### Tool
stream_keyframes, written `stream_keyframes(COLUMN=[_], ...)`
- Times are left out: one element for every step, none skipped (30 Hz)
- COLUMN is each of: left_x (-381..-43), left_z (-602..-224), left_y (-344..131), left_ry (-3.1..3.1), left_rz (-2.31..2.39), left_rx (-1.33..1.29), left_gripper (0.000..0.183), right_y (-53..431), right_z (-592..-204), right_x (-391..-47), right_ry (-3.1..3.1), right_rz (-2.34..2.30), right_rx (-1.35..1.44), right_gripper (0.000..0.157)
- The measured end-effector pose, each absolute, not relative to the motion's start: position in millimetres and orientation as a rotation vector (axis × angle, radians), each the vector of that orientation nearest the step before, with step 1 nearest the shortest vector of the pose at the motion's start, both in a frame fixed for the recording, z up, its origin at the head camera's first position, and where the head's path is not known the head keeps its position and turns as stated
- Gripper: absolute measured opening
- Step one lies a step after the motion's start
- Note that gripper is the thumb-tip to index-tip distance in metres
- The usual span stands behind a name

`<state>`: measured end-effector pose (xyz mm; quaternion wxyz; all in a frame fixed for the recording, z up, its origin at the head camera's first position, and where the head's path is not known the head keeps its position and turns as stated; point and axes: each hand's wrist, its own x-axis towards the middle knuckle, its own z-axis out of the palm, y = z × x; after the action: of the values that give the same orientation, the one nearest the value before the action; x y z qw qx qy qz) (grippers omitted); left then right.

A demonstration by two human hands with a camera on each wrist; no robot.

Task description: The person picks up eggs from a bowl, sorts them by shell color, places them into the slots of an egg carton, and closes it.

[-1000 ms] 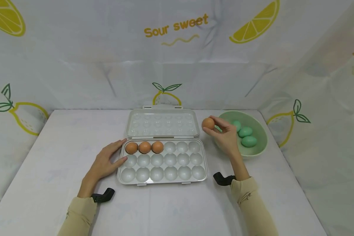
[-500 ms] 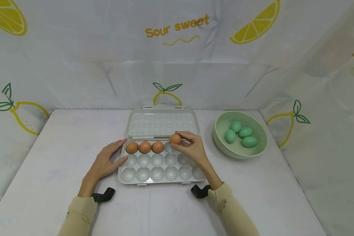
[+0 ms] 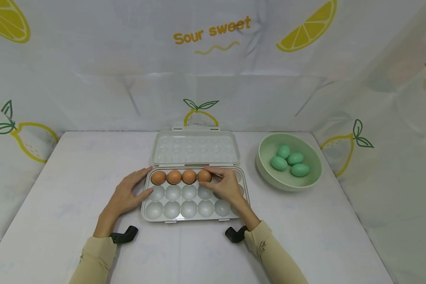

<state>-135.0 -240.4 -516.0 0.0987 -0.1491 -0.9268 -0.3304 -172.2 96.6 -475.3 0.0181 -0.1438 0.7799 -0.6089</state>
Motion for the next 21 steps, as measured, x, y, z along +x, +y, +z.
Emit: stream_keyframes(left_x=[-134.9,-134.7,-134.5,-134.3,-134.2,-134.2,-134.4,-134.4,-134.5,-134.6,-134.6,-134.9,-135.0,-135.0,-135.1,-135.2,-135.4,-135.9,-135.7,-135.8,-135.8], left_z=[-516.1,-516.1,-516.1,-516.1,-516.2,-516.4,-516.7,-516.9,-517.1,-517.3,-517.4,-517.7,-517.7,-517.6,-517.7,-517.8,-517.8,-518.2,-518.1,-518.2,-518.2], left_y=[-240.5,-240.5,-240.5,-240.6,-240.6,-240.6,-240.6,-240.6,-240.7,-240.7,-240.8,-241.0,-241.1,-241.3,-241.5,-241.6,-241.7,-241.7,-241.8,-241.9,-242.0], left_ry=[-2.743,-2.743,-2.742,-2.741,-2.741,-2.741,-2.741,-2.741,-2.741,-2.741,-2.741,-2.741,-2.74,-2.739,-2.738,-2.737,-2.736,-2.739,-2.743,-2.748,-2.754], left_rz=[-0.977,-0.978,-0.98,-0.979,-0.98,-0.98,-0.983,-0.983,-0.981,-0.979,-0.979,-0.981,-0.983,-0.981,-0.981,-0.982,-0.983,-0.983,-0.978,-0.974,-0.974], left_rx=[-0.438,-0.438,-0.439,-0.439,-0.44,-0.44,-0.44,-0.441,-0.443,-0.442,-0.441,-0.441,-0.441,-0.443,-0.443,-0.442,-0.444,-0.442,-0.44,-0.437,-0.432], left_gripper=[0.068,0.068,0.068,0.068,0.068,0.068,0.068,0.068,0.068,0.068,0.068,0.068,0.068,0.068,0.068,0.068,0.068,0.068,0.068,0.068,0.068], right_y=[96.6,96.6,96.5,96.4,96.4,96.3,96.2,95.9,95.7,95.6,95.5,95.3,95.2,95.3,95.3,95.4,95.5,95.8,95.9,96.0,96.2], right_z=[-476.0,-476.4,-476.9,-477.2,-477.8,-478.4,-478.8,-479.1,-479.3,-479.9,-480.1,-480.0,-479.7,-479.7,-479.4,-479.3,-479.0,-479.1,-479.5,-480.1,-480.6], right_x=[-172.2,-172.1,-172.0,-171.8,-171.6,-171.6,-171.4,-171.3,-171.2,-171.3,-171.2,-171.0,-170.8,-170.8,-170.6,-170.4,-170.3,-170.4,-170.5,-170.8,-171.1], right_ry=[2.438,2.448,2.456,2.46,2.463,2.47,2.49,2.504,2.523,2.547,2.561,2.572,2.58,2.572,2.568,2.559,2.551,2.557,2.558,2.556,2.558], right_rz=[-1.881,-1.872,-1.868,-1.867,-1.87,-1.87,-1.865,-1.866,-1.865,-1.856,-1.854,-1.851,-1.849,-1.856,-1.855,-1.857,-1.858,-1.849,-1.845,-1.841,-1.833], right_rx=[-0.453,-0.459,-0.459,-0.464,-0.469,-0.48,-0.495,-0.505,-0.52,-0.536,-0.549,-0.563,-0.572,-0.579,-0.589,-0.599,-0.606,-0.612,-0.619,-0.624,-0.628], right_gripper=[0.05,0.05,0.05,0.05,0.05,0.051,0.05,0.05,0.05,0.05,0.05,0.051,0.052,0.052,0.052,0.052,0.051,0.051,0.05,0.049,0.049])
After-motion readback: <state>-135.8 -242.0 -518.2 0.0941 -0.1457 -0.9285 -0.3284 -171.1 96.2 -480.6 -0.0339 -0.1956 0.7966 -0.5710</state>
